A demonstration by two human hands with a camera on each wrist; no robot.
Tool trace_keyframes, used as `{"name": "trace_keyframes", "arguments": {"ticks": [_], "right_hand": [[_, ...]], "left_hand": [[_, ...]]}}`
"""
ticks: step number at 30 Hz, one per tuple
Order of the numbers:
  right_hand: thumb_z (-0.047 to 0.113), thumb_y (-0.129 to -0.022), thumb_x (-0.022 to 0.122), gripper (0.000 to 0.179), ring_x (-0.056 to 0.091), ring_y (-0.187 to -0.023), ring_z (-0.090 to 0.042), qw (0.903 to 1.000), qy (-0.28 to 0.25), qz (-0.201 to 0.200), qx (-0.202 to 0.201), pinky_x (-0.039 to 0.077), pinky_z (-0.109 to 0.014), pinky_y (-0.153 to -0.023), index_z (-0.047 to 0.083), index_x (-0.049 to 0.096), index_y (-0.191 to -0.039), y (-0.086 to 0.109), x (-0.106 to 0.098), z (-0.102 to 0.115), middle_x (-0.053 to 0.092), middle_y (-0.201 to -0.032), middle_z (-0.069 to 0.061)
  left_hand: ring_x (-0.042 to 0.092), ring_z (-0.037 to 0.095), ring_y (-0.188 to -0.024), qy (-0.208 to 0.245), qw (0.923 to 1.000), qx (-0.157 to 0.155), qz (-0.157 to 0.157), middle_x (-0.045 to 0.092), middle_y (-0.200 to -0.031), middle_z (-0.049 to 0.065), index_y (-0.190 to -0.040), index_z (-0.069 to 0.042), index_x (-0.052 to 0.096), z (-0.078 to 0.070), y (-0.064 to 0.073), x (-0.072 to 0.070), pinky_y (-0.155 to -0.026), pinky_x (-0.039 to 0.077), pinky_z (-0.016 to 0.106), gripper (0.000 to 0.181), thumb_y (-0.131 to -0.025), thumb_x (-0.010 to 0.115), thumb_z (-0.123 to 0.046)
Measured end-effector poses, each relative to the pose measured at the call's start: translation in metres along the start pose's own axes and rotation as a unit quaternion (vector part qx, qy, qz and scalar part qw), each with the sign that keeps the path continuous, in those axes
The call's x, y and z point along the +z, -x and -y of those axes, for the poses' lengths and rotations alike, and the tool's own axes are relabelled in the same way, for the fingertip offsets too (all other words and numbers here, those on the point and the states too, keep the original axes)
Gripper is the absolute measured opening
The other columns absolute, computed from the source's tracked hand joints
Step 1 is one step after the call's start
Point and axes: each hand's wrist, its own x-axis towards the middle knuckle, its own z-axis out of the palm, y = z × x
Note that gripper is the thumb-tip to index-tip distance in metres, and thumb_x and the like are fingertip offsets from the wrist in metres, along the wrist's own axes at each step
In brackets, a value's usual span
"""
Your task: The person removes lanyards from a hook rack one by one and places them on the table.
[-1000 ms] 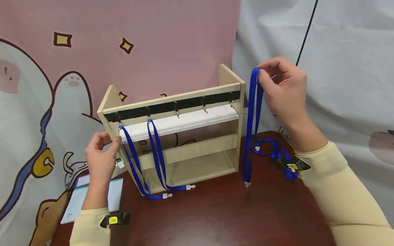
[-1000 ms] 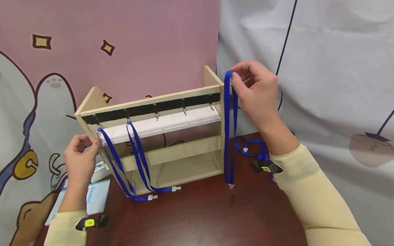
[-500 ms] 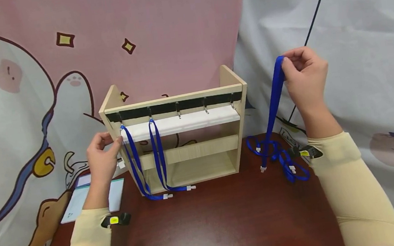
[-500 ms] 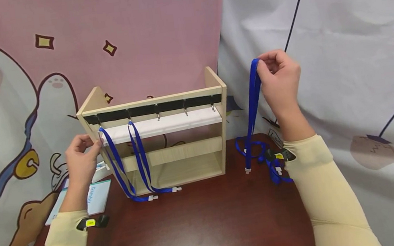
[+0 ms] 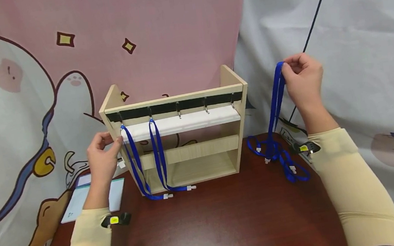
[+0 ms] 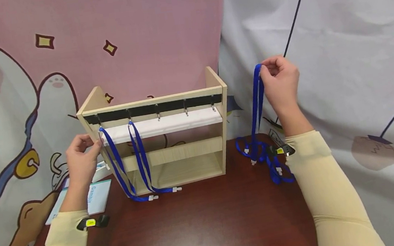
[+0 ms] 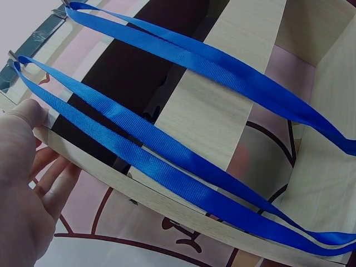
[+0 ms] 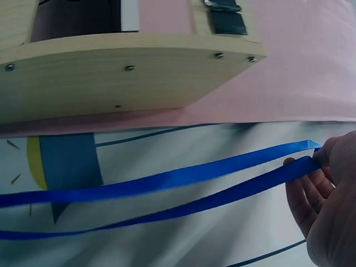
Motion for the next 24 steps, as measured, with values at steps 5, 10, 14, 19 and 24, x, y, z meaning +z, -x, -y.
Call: {"name": "trace_keyframes", "arguments": {"ticks": [5,10,14,19,24], "right_hand": [[0.016,-0.107,0.070,0.016,0.067,-0.076,-0.008,0.9993,0.022,0.025,0.015,0.053,-0.017,-0.069,0.004,0.078,-0.112,0.004,0.000,-0.013,0.074,-0.089,0.008],[0.020,-0.108,0.069,0.017,0.066,-0.076,-0.009,0.9978,0.042,0.048,0.021,0.053,-0.016,-0.068,0.007,0.078,-0.114,0.010,0.003,-0.022,0.074,-0.090,0.007],[0.020,-0.108,0.069,0.020,0.066,-0.074,-0.010,0.9970,0.041,0.062,0.020,0.054,-0.016,-0.067,0.004,0.078,-0.116,0.016,0.005,-0.027,0.074,-0.088,0.006],[0.018,-0.108,0.068,0.022,0.067,-0.072,-0.008,0.9962,0.054,0.068,0.006,0.054,-0.014,-0.065,0.000,0.077,-0.115,0.024,0.008,-0.038,0.075,-0.089,0.001],[0.015,-0.108,0.067,0.019,0.069,-0.072,-0.013,0.9946,0.074,0.072,-0.002,0.050,-0.012,-0.061,-0.001,0.077,-0.113,0.033,0.010,-0.044,0.077,-0.092,-0.012]], "left_hand": [[0.068,0.014,-0.106,-0.002,1.0000,-0.005,0.001,0.076,-0.109,0.002,-0.118,-0.007,0.074,0.000,0.000,0.000,-0.089,0.051,0.029,0.026,-0.101,0.083,-0.025],[0.067,0.014,-0.107,-0.002,0.9999,-0.010,0.002,0.076,-0.109,0.002,-0.118,-0.007,0.074,-0.001,0.001,0.000,-0.090,0.050,0.029,0.026,-0.101,0.083,-0.025],[0.067,0.014,-0.107,-0.001,1.0000,-0.008,-0.001,0.075,-0.109,0.003,-0.117,-0.006,0.073,-0.002,0.001,-0.001,-0.091,0.050,0.030,0.026,-0.101,0.083,-0.024],[0.067,0.014,-0.107,-0.002,1.0000,-0.004,0.001,0.075,-0.109,0.002,-0.118,-0.006,0.073,-0.002,0.000,0.000,-0.092,0.050,0.032,0.026,-0.101,0.083,-0.023],[0.067,0.014,-0.107,-0.003,1.0000,-0.009,0.002,0.076,-0.110,0.003,-0.118,-0.006,0.073,-0.002,0.001,0.000,-0.092,0.050,0.031,0.026,-0.101,0.083,-0.024]]}}
